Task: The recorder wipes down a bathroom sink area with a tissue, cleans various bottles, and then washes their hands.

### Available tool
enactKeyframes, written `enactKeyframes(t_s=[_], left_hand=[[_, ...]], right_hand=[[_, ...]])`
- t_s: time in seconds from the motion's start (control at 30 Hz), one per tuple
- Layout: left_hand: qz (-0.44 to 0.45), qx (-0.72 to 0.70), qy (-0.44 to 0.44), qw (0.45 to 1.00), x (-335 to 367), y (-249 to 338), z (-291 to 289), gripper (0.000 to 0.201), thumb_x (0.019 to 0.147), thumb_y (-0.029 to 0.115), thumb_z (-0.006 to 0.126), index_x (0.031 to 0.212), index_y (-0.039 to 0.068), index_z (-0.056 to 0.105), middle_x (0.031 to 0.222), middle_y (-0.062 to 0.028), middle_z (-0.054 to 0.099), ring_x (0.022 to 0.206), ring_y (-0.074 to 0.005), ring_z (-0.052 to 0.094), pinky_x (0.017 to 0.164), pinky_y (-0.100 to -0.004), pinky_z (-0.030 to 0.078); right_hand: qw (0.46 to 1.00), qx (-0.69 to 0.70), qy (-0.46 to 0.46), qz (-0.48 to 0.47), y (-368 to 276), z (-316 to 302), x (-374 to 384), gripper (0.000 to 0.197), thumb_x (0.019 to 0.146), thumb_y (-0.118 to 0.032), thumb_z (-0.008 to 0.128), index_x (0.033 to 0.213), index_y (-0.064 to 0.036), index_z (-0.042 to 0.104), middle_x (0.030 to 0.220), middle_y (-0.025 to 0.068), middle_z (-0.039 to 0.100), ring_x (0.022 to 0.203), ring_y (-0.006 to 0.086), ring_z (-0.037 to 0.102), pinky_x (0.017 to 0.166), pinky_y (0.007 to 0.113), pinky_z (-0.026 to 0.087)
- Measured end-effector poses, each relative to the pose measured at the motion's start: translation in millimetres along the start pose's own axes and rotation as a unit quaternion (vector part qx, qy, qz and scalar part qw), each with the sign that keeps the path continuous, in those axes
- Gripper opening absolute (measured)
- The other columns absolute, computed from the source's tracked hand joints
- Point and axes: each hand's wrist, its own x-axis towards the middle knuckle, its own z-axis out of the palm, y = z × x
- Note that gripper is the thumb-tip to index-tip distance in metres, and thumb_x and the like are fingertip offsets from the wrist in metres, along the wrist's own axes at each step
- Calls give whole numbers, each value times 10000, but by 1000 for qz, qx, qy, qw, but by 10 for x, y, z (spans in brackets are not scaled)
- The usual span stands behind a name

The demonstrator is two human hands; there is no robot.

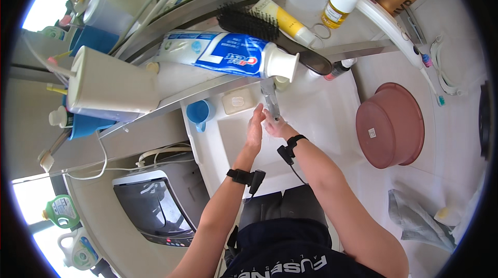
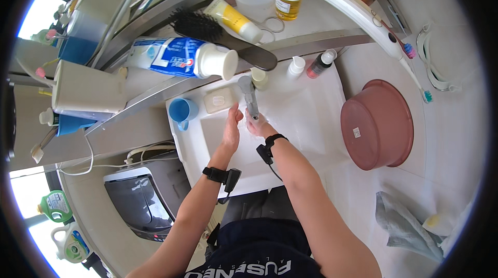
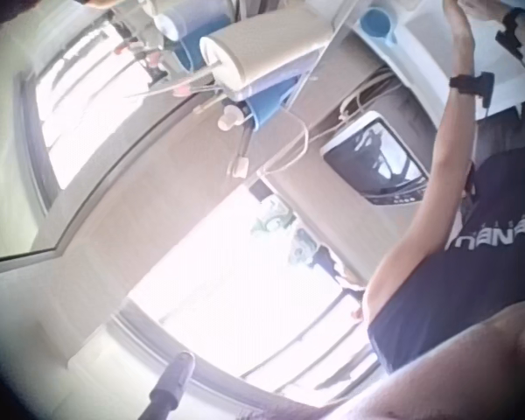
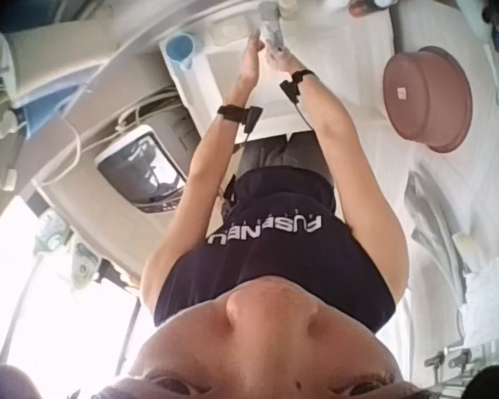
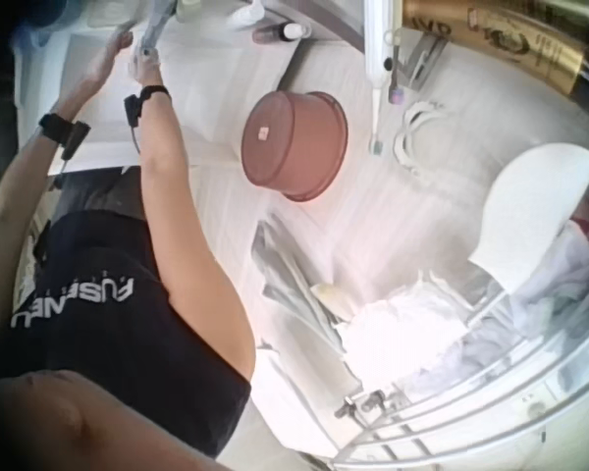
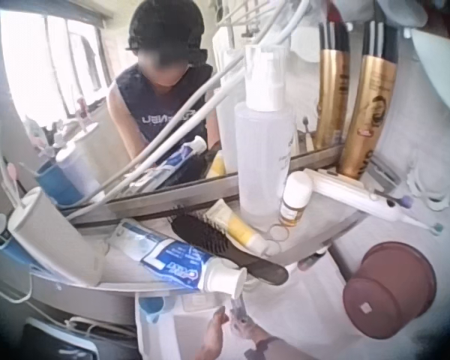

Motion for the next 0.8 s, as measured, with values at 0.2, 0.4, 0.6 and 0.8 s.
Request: enactKeyframes(t_s=[0.2, 0.4, 0.6, 0.8], left_hand=[[18, 73, -66, 995, -85, 523, 103, 526, 869, 563, 691, 903, 40, 651, 879, 14, 545, 869, -142, 480, 803, -314, 398], [239, 322, 73, 913, 38, 144, 169, 598, 842, 563, 720, 621, 57, 490, 607, -23, 483, 598, -234, 434, 618, -343, 404], [242, 275, 49, 929, -224, -334, -321, 629, 966, 454, 581, 615, -67, 588, 516, -220, 483, 476, -365, 511, 532, -463, 407], [212, 299, 5, 930, -1227, 182, -255, 624, 1029, 355, 499, 605, -101, 537, 512, -274, 446, 448, -402, 504, 515, -467, 403]], right_hand=[[956, 235, -155, 79, -256, 2, -131, 237, 912, -305, 724, 858, -114, 595, 646, 12, 549, 573, 173, 560, 546, 308, 477], [883, -422, -47, -200, -309, -578, -458, 164, 921, -179, 561, 774, -108, 548, 640, 32, 578, 558, 212, 561, 499, 342, 425], [921, -385, -50, 13, -1124, -419, -1453, 400, 983, -371, 491, 654, -154, 424, 572, -39, 353, 490, 97, 286, 463, 299, 247], [976, -45, -212, -39, -2062, -542, -2473, 336, 966, -284, 552, 747, -42, 629, 655, 122, 605, 692, 280, 629, 657, 444, 482]])
